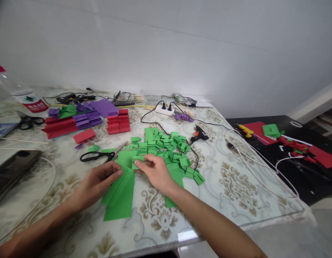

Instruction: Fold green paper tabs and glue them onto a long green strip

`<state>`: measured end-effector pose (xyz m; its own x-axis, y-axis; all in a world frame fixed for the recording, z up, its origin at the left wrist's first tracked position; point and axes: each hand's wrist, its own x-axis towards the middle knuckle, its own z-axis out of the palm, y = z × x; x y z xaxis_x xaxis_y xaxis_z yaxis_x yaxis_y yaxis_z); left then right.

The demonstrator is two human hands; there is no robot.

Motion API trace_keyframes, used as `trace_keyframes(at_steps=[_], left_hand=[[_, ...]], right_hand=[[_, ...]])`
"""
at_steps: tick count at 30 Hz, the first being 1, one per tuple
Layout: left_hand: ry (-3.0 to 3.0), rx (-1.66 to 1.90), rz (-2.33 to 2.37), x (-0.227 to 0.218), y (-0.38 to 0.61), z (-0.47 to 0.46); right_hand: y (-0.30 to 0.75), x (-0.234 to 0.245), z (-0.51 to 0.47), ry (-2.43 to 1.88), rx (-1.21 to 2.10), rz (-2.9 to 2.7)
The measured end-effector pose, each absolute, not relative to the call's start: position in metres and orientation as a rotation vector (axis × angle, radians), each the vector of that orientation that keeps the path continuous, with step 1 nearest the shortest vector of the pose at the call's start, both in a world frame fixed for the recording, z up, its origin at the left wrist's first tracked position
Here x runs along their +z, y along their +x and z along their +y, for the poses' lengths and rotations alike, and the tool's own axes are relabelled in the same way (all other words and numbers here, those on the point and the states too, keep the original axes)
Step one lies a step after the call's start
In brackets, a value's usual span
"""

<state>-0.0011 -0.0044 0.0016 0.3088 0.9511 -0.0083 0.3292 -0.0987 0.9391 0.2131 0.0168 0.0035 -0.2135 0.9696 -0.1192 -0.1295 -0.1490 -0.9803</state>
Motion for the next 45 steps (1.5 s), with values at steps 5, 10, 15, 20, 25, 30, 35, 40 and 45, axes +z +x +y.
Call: trace_keyframes(at_steps=[5,10,15,20,25,30,35,40,45], left_hand=[[1.581,0.832,1.175,0.005,-0.001,-0.005],[1.565,0.848,1.153,0.007,-0.001,-0.006],[1.546,0.879,1.137,0.008,-0.001,-0.007],[1.520,0.860,1.114,0.004,-0.002,-0.008],[1.523,0.836,1.111,-0.005,0.000,-0.008],[1.484,0.824,1.120,-0.006,0.003,-0.006],[1.472,0.841,1.145,-0.005,0.005,-0.006],[1.470,0.860,1.174,-0.004,0.004,-0.007],[1.472,0.887,1.180,-0.003,0.004,-0.007]], right_hand=[[0.212,0.002,0.015,-1.140,1.594,-1.159],[0.213,0.000,0.016,-1.173,1.449,-1.233],[0.213,-0.002,0.018,-1.130,1.447,-1.165],[0.213,-0.006,0.017,-1.099,1.440,-1.179],[0.210,-0.001,0.013,-1.086,1.426,-1.226],[0.209,0.004,0.009,-1.110,1.439,-1.239],[0.208,0.002,0.008,-1.092,1.471,-1.179],[0.207,0.001,0.007,-1.067,1.539,-1.135],[0.205,0.003,0.003,-1.030,1.601,-1.131]])
